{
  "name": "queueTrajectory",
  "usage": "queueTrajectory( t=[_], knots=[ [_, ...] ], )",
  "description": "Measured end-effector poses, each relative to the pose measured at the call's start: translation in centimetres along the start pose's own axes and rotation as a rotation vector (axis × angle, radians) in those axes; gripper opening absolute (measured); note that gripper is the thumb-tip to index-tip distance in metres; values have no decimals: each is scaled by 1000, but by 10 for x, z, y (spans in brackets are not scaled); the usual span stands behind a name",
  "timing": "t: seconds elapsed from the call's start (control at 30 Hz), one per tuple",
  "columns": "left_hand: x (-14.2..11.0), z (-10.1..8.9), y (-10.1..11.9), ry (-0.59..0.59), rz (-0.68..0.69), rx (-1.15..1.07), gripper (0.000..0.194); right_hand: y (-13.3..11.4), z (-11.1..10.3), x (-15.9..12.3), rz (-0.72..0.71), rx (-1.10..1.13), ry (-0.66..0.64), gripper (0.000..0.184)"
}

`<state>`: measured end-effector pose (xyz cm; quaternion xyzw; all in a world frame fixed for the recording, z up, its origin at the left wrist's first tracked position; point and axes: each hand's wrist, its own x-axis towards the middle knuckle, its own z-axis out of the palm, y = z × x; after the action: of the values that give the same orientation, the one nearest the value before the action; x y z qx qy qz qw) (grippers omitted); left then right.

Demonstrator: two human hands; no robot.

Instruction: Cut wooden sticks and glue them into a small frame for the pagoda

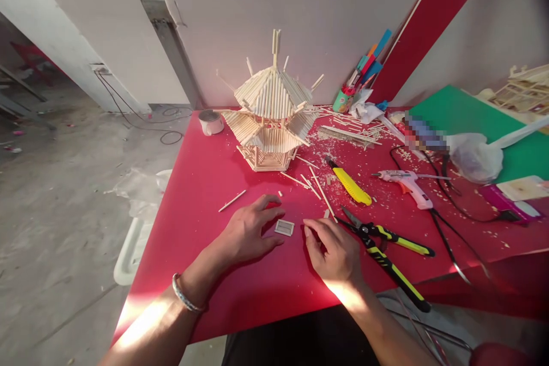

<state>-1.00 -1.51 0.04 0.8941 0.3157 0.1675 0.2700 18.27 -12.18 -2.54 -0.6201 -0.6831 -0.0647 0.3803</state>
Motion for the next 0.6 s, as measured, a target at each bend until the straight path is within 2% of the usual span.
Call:
queueTrajectory(
  t=[0.23, 0.6],
  knots=[
    [2, -4, -4, 2, 6, -81, 39, -4, -1, 0, 18, -38, -49, 17],
    [2, 3, -1, 20, 35, 15, 32, -5, 1, 0, 36, -50, -81, 16]
  ],
)
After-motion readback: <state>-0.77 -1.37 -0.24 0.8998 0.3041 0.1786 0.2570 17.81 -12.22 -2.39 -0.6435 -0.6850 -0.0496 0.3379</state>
